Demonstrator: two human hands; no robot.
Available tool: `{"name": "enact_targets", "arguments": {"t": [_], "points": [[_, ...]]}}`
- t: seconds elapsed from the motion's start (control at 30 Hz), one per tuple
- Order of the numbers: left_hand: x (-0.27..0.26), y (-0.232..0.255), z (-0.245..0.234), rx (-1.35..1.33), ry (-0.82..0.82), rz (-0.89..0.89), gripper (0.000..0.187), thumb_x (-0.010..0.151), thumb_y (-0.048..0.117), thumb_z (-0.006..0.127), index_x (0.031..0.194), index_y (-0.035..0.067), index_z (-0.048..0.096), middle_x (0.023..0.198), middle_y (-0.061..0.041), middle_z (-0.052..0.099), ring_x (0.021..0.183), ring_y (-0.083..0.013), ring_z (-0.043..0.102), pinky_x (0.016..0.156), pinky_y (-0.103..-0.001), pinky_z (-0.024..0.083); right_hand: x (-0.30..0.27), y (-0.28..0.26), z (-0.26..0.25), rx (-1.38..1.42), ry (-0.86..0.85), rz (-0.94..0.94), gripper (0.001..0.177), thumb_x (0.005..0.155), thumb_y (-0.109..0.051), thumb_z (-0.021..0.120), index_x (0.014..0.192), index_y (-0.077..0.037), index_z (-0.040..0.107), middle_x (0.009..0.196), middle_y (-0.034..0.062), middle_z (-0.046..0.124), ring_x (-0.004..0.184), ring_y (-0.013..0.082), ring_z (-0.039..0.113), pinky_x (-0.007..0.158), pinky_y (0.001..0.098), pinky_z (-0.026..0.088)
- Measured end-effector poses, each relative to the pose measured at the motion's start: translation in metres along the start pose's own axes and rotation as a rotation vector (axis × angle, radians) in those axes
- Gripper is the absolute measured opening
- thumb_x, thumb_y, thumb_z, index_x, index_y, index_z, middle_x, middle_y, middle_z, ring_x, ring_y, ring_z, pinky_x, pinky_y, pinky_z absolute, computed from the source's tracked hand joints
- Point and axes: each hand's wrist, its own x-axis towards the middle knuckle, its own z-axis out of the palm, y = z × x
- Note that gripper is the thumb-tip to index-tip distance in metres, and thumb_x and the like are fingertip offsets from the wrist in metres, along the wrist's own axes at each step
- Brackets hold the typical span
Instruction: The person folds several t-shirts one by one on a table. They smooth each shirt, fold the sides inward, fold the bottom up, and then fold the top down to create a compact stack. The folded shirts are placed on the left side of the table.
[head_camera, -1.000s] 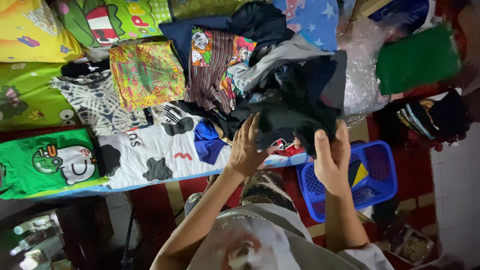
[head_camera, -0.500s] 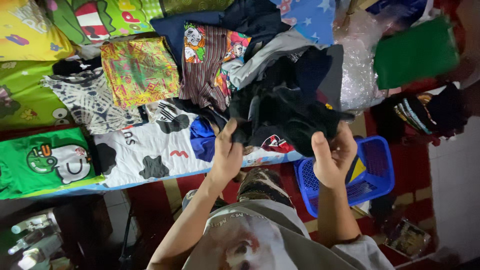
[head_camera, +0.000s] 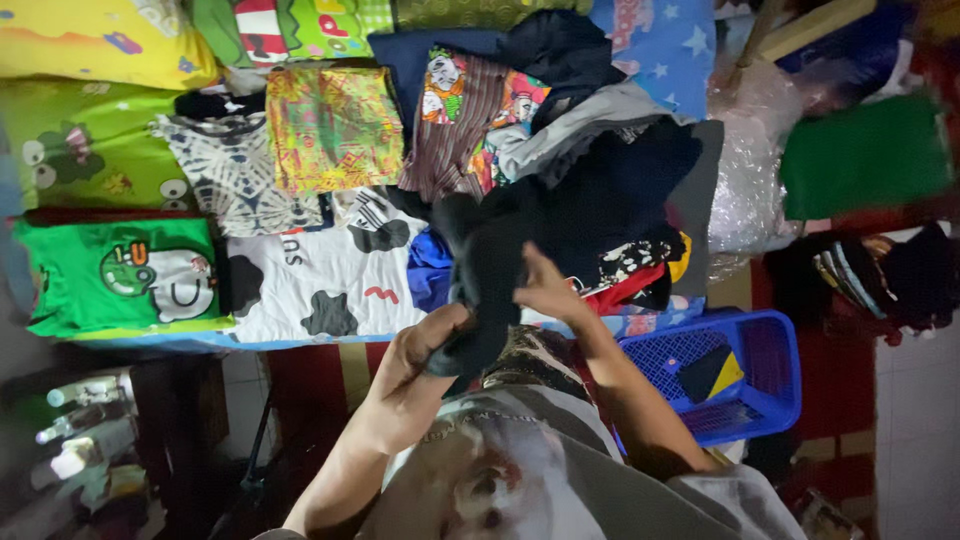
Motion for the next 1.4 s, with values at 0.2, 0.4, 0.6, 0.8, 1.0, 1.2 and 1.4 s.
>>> {"name": "enact_targets", "arguments": {"t": [0.2, 0.4, 0.6, 0.8, 1.0, 1.2, 1.4], "points": [[-0.041, 0.005, -0.057, 0.473, 0.256, 0.076, 0.049, 0.089, -0.006, 0.062, 0.137, -0.012, 0.052, 0.134, -0.017, 0.063, 0.115, -0.0197, 0.06, 0.099, -0.031, 0.047, 0.002, -0.002, 0.073, 0.182, -0.144, -0.01, 0.012, 0.114, -0.017, 0.057, 0.104, -0.01, 0.054, 0.084, -0.0115, 0.039, 0.075, 0.0005, 0.036, 0.066, 0.0197, 0.03], [-0.061, 0.041, -0.126, 0.918, 0.405, -0.07, 0.041, 0.088, 0.002, 0.064, 0.128, -0.002, 0.061, 0.101, -0.023, 0.072, 0.091, -0.0274, 0.073, 0.083, -0.033, 0.053, -0.004, -0.069, 0.122, 0.131, 0.011, 0.035, 0.015, 0.11, -0.027, 0.052, 0.107, -0.012, 0.053, 0.079, -0.0093, 0.037, 0.07, 0.0023, 0.035, 0.061, 0.019, 0.03], [-0.058, 0.049, -0.157, 1.263, 0.377, -0.613, 0.046, 0.097, 0.017, 0.061, 0.141, 0.01, 0.052, 0.103, -0.026, 0.072, 0.103, -0.0434, 0.067, 0.089, -0.051, 0.051, -0.024, -0.11, 0.18, -0.401, -0.084, -0.308, 0.014, 0.114, -0.021, 0.047, 0.112, -0.007, 0.049, 0.089, 0.0014, 0.044, 0.08, 0.0106, 0.045, 0.072, 0.0266, 0.042], [-0.057, 0.043, -0.157, 1.222, 0.317, -0.348, 0.083, 0.074, 0.004, 0.075, 0.149, 0.009, 0.04, 0.13, -0.022, 0.062, 0.122, -0.0407, 0.058, 0.099, -0.047, 0.047, -0.04, -0.137, 0.219, -0.384, -0.25, -0.112, 0.017, 0.111, -0.021, 0.047, 0.114, -0.005, 0.05, 0.077, 0.0063, 0.046, 0.063, 0.0111, 0.046, 0.06, 0.0305, 0.041], [-0.058, 0.033, -0.143, 0.984, 0.215, -0.031, 0.099, 0.063, -0.006, 0.069, 0.155, 0.003, 0.032, 0.153, -0.028, 0.044, 0.142, -0.0412, 0.041, 0.106, -0.038, 0.042, -0.039, -0.141, 0.213, -0.339, -0.379, 0.02, 0.016, 0.11, -0.022, 0.047, 0.112, -0.007, 0.051, 0.069, 0.0038, 0.046, 0.06, 0.0096, 0.044, 0.055, 0.0301, 0.04], [-0.055, 0.023, -0.129, 0.745, 0.044, -0.133, 0.077, 0.072, -0.002, 0.062, 0.148, 0.004, 0.052, 0.144, -0.018, 0.063, 0.141, -0.0291, 0.056, 0.12, -0.036, 0.037, -0.038, -0.14, 0.188, -0.358, -0.459, -0.062, 0.015, 0.111, -0.021, 0.047, 0.112, -0.007, 0.052, 0.072, 0.0042, 0.045, 0.063, 0.0097, 0.043, 0.058, 0.0293, 0.04], [-0.051, 0.019, -0.127, 0.615, -0.014, -0.35, 0.08, 0.07, 0.015, 0.067, 0.149, 0.011, 0.05, 0.14, -0.012, 0.064, 0.136, -0.0232, 0.059, 0.114, -0.034, 0.041, -0.048, -0.138, 0.178, -0.405, -0.466, -0.007, 0.015, 0.109, -0.022, 0.049, 0.109, -0.008, 0.053, 0.069, 0.002, 0.048, 0.059, 0.0083, 0.046, 0.056, 0.029, 0.041]]}}
